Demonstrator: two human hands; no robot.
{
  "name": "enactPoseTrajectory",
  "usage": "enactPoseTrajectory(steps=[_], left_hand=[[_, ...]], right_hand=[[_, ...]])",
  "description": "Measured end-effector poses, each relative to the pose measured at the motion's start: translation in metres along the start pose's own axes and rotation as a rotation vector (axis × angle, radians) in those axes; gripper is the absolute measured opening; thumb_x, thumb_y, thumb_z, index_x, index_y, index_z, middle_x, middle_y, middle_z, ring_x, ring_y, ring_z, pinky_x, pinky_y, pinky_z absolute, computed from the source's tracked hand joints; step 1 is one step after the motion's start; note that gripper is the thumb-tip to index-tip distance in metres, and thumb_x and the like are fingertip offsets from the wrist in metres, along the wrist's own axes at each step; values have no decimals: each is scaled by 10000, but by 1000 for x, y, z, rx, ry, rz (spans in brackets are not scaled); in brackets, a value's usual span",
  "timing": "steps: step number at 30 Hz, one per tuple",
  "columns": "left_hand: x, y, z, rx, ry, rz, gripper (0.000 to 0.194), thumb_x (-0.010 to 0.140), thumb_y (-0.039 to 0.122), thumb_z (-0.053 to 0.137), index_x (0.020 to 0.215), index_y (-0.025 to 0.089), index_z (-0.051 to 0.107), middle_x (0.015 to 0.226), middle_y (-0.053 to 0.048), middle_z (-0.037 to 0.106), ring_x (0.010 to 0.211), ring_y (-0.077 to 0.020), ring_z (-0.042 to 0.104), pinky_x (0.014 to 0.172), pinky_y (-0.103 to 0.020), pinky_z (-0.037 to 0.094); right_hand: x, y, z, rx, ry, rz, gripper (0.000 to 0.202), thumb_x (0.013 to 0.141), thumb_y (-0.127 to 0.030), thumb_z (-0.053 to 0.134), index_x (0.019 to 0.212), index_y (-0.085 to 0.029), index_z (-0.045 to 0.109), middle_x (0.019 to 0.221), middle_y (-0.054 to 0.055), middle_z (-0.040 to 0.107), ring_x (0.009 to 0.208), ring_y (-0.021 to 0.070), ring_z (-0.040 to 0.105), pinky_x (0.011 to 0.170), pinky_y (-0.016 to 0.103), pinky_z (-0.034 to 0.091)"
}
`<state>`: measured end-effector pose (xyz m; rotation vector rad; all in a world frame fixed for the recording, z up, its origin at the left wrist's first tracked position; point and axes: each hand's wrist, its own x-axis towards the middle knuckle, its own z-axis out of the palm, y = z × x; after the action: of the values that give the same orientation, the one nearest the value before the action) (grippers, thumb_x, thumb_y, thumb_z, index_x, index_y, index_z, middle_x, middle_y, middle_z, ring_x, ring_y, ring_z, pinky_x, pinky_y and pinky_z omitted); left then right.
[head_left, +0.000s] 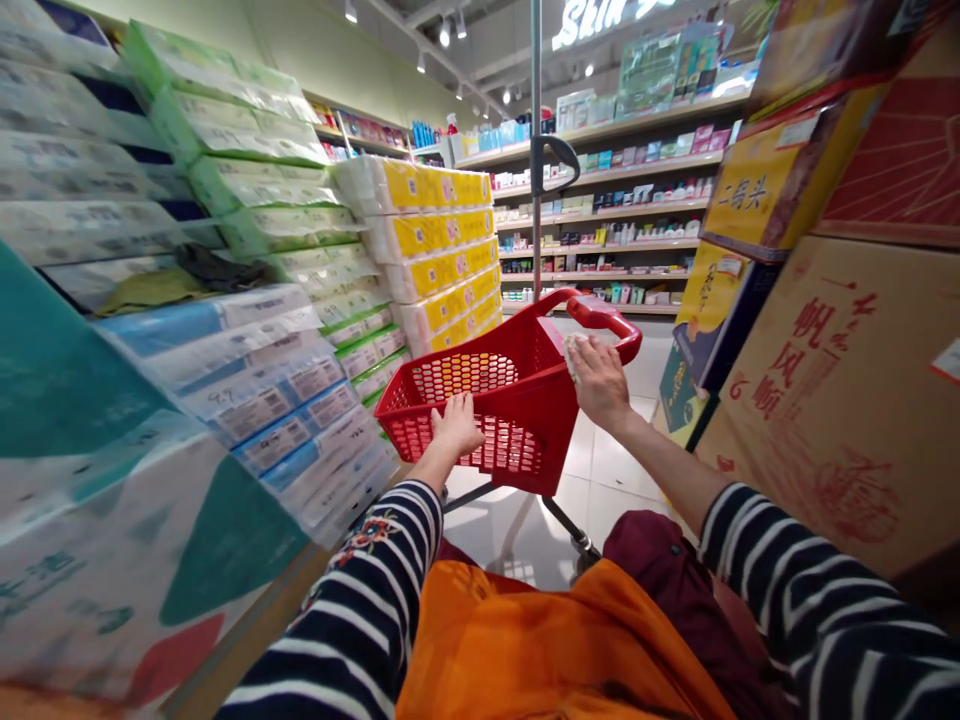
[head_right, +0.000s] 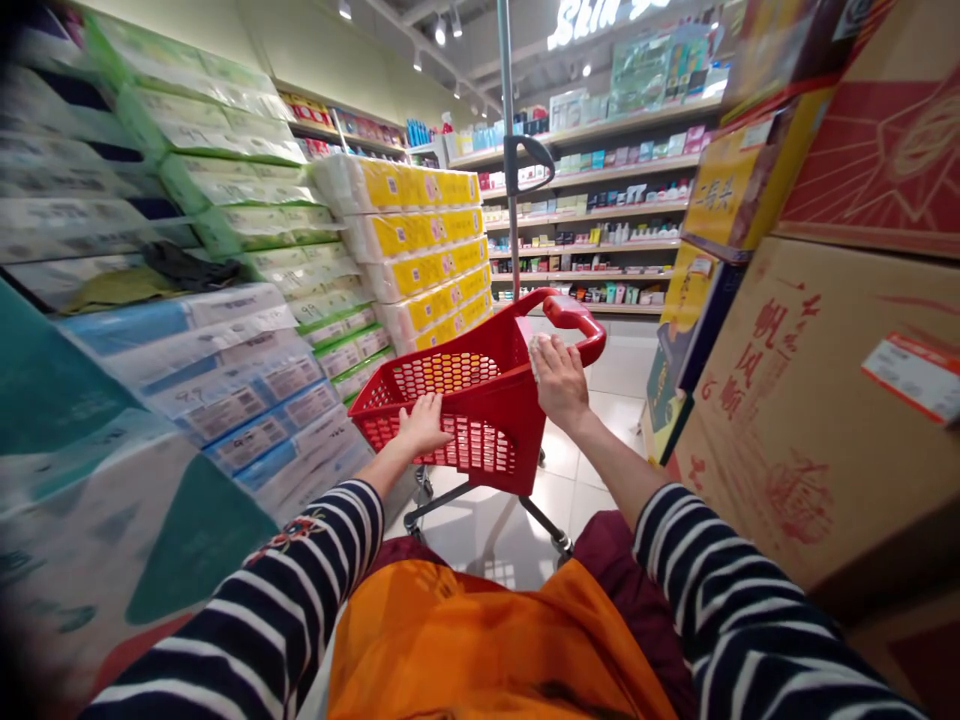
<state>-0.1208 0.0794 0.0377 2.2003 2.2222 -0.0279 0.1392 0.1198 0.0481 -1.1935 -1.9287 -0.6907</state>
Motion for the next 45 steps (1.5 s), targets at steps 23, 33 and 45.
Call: enactPoseTrajectory(steps=[23,33,45], left_hand=[[-14,37,13,130,193,38,750,738,257,446,1418,74,188,1481,-152,258,1336,-288,234,1071,-554,212],[-15,42,11,67,105,47,815,734,359,476,1440,143,131,1522,-91,159,1376,-289,143,1085,-573,155],[-19,34,13,-3,107,114,764,756,345,455,1431,157,151,1528,-94,139,1385,-255,133,1105,-510,161]], right_hand=[[25,54,-5,-50,-350,-6,446,913,-149,300,1342,-210,406,1450,68,344,1346,270,236,1055,552,164],[38,17,2,5,-567,-139,436,851,-147,426,1277,-230,466,1423,58,377,1294,277,293,1015,523,213],[37,4,11,57,-600,-266,484,807,-121,454,1276,-236,470,1420,50,380,1255,284,326,994,516,244]])
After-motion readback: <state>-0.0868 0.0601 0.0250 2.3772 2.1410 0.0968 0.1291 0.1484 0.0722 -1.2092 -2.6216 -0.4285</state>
